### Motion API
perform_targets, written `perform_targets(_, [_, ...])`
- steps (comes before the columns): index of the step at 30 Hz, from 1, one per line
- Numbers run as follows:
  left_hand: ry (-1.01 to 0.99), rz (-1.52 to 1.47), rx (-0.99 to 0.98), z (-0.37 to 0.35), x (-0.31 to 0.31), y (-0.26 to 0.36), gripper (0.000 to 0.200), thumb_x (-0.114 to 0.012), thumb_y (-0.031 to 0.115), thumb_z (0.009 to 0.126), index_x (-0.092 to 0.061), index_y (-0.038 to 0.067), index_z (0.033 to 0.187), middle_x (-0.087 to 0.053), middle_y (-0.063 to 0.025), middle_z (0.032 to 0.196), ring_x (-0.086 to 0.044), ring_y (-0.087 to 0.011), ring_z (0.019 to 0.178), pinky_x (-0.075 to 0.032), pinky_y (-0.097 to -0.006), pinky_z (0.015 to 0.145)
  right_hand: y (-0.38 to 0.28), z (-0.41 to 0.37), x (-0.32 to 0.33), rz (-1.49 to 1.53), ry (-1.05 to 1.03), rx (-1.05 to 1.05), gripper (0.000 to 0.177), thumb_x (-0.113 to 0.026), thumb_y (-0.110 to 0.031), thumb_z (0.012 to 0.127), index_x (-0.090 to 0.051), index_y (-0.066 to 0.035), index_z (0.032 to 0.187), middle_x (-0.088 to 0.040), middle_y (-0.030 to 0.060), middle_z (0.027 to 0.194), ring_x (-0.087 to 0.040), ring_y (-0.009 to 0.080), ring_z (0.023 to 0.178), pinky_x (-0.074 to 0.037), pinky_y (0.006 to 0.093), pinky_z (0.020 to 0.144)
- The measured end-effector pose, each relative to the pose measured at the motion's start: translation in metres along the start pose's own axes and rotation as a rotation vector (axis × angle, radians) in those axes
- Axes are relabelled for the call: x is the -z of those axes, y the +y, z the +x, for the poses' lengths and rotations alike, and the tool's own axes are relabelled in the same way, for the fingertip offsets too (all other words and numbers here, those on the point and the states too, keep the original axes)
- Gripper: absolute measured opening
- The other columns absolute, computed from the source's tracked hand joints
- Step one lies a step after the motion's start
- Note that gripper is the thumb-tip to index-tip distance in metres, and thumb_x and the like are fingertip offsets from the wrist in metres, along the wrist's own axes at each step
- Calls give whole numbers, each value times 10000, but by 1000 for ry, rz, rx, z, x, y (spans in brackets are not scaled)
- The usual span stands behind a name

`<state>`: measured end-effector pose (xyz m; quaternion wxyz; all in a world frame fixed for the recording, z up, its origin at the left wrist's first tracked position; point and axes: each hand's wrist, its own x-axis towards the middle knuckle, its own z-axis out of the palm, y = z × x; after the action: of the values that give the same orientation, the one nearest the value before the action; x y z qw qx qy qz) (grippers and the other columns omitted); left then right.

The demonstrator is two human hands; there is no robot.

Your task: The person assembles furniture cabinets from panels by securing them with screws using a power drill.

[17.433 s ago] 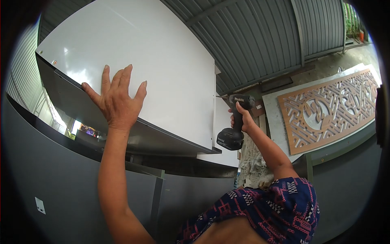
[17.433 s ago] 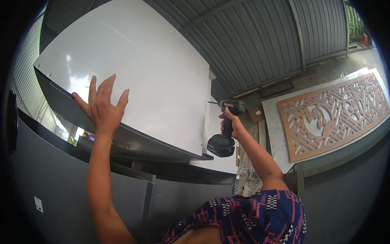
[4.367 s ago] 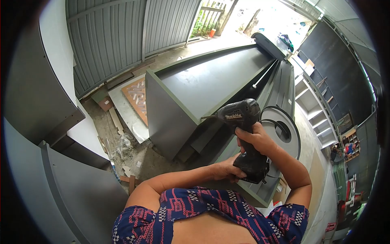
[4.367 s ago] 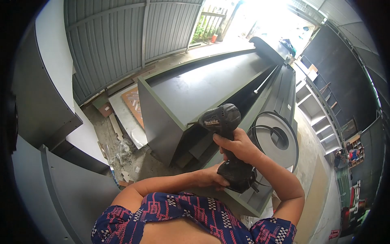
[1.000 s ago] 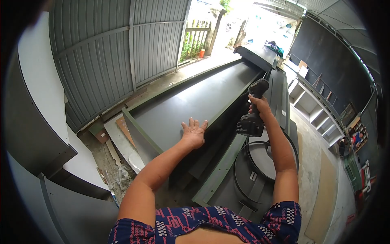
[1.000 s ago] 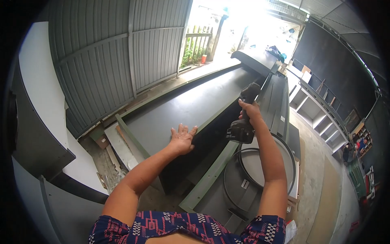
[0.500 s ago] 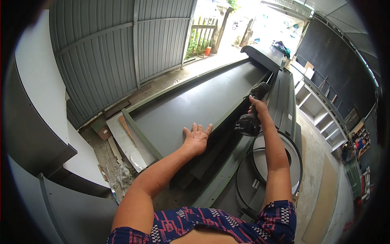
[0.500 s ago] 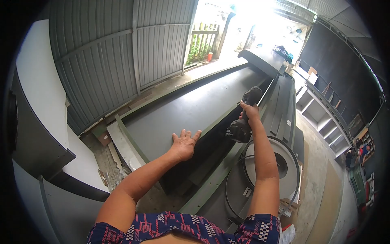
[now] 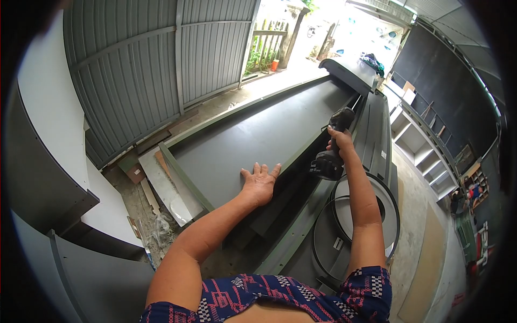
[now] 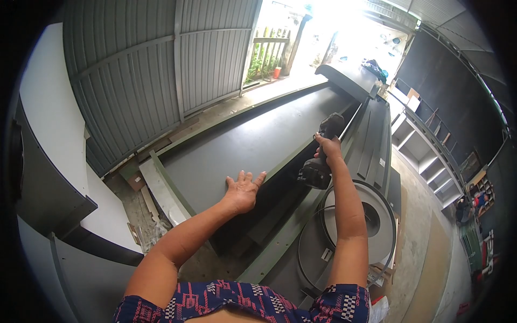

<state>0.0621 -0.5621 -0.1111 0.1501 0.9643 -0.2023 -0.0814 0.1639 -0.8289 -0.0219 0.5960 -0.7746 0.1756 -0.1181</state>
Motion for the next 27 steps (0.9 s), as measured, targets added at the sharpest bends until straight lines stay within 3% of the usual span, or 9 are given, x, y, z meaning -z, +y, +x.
perform_targets(14, [7,13,0,-4,6,1,730,-479,56,839,-179,214,1486,-298,-201,1462,-271,-400,1359,-223,-706,989,-3,5,-1,-35,-26,50,369,-720,-260,791,-536,-4,982,-515,82,721,-532,173,521,-494,320,399])
perform_targets(22, [25,25,-14,-5,6,2,680,-479,88,865,-204,195,1477,-328,-203,1437,-299,-412,1341,-237,-734,959,-66,-8,-18,-38,-112,154,395,-732,-278,789,-529,-9,996,-512,78,730,-525,171,536,-488,316,413])
perform_targets(27, [25,23,-13,-1,0,0,726,-491,87,845,-165,177,1487,-301,-205,1451,-282,-419,1348,-236,-727,960,-87,-1,-63,65,-180,157,367,-728,-266,798,-532,-17,982,-515,73,724,-534,168,545,-492,322,419])
